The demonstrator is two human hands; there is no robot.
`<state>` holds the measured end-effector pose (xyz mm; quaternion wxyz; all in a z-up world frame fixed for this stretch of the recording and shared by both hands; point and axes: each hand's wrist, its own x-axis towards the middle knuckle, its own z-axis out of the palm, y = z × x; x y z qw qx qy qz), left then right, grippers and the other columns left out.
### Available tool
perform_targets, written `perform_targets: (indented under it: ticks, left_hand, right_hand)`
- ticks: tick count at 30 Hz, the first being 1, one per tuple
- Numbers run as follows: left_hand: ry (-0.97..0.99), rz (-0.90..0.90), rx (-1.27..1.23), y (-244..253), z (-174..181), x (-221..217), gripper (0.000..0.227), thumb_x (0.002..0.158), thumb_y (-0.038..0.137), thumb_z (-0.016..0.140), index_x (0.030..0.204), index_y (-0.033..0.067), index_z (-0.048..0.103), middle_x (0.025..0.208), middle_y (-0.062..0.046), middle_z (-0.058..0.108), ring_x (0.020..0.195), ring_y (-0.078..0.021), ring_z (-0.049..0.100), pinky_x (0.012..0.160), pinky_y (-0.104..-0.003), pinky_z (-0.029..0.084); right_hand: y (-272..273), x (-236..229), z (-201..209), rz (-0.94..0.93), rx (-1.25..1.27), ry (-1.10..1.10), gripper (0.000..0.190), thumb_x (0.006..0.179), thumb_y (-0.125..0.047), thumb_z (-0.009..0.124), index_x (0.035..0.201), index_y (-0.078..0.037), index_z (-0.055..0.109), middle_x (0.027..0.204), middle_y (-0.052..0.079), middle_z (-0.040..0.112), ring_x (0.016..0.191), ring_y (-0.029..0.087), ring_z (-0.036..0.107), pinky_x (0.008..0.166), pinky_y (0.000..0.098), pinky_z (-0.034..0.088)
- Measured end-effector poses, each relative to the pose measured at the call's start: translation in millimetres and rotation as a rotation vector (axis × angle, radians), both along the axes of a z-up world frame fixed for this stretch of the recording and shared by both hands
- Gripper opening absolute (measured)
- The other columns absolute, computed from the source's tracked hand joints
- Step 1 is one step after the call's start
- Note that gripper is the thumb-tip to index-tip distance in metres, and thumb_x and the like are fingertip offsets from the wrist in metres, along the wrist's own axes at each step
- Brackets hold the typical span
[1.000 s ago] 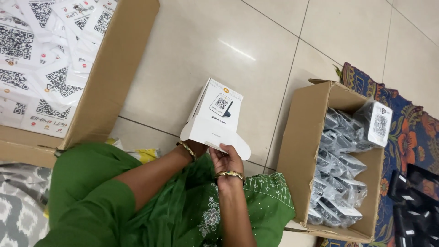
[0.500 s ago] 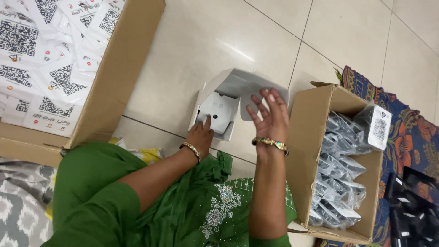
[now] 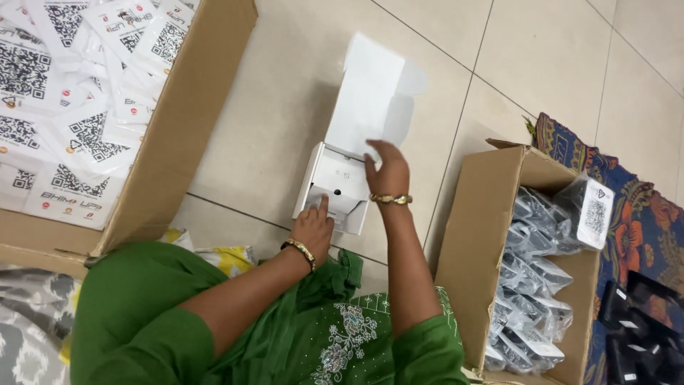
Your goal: The person applies QR code labels to device boxes and organizes them into larger containers.
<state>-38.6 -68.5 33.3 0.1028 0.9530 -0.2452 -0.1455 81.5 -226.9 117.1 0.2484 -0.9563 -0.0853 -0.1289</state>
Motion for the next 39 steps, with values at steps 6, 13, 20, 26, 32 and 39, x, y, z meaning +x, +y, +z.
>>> perform_targets:
  ticks: [6,13,20,26,32,39]
  left_hand:
    - [0.023,-0.013,0.022,-3.5,-15.0,0.3,0.042,0.084,0.021,0.064,0.121,0.0038,0.065,0.163,-0.033,0.022,0.115,-0.0309,0.054,0.103,-0.039,0.037]
    - [0.059,-0.041,0.074,0.7,-6.5,2.8,0.044,0.084,0.022,0.064,0.125,0.0056,0.063,0.164,-0.033,0.018,0.119,-0.0302,0.053,0.103,-0.038,0.037]
    - [0.049,-0.048,0.103,-2.5,-17.7,1.5,0.043,0.088,0.021,0.060,0.129,0.0087,0.060,0.165,-0.031,0.019,0.122,-0.0290,0.053,0.102,-0.037,0.037]
    - [0.026,-0.031,0.077,0.5,-15.8,0.4,0.039,0.088,0.022,0.060,0.125,0.0085,0.061,0.163,-0.030,0.026,0.121,-0.0284,0.055,0.101,-0.037,0.038]
    - [0.006,-0.082,0.132,0.8,-13.1,-0.9,0.043,0.085,0.022,0.063,0.126,0.0070,0.059,0.156,-0.030,0.037,0.117,-0.0284,0.057,0.098,-0.037,0.038]
    - [-0.067,-0.008,0.062,-2.5,-26.4,-7.9,0.026,0.087,0.019,0.061,0.112,0.0122,0.062,0.124,-0.016,0.067,0.113,-0.0249,0.058,0.094,-0.037,0.038]
  right_hand:
    - [11.1,-41.4,-39.4,0.247,-0.191,0.161,0.049,0.075,-0.026,0.086,0.117,-0.005,0.072,0.123,0.016,0.070,0.117,0.034,0.064,0.103,0.0432,0.050]
    - [11.9,-48.5,-77.6,0.200,-0.428,0.150,0.063,0.076,-0.029,0.085,0.132,-0.008,0.065,0.142,0.015,0.059,0.136,0.036,0.049,0.117,0.0515,0.033]
    - [13.9,-44.6,-83.6,0.145,-0.464,0.255,0.065,0.078,-0.031,0.084,0.136,-0.010,0.061,0.145,0.013,0.055,0.139,0.034,0.047,0.120,0.0505,0.029]
    - [25.4,-42.9,-67.9,0.163,-0.642,0.369,0.077,0.076,-0.031,0.084,0.141,-0.012,0.048,0.155,0.015,0.042,0.145,0.035,0.037,0.121,0.0508,0.023]
    - [15.1,-48.4,-94.6,0.150,-0.604,0.262,0.069,0.083,-0.030,0.080,0.142,-0.011,0.049,0.156,0.014,0.043,0.145,0.035,0.038,0.122,0.0516,0.023]
    - [14.1,-58.5,-102.6,0.159,-0.563,0.128,0.061,0.089,-0.025,0.072,0.144,-0.008,0.054,0.153,0.016,0.048,0.145,0.035,0.040,0.123,0.0531,0.024]
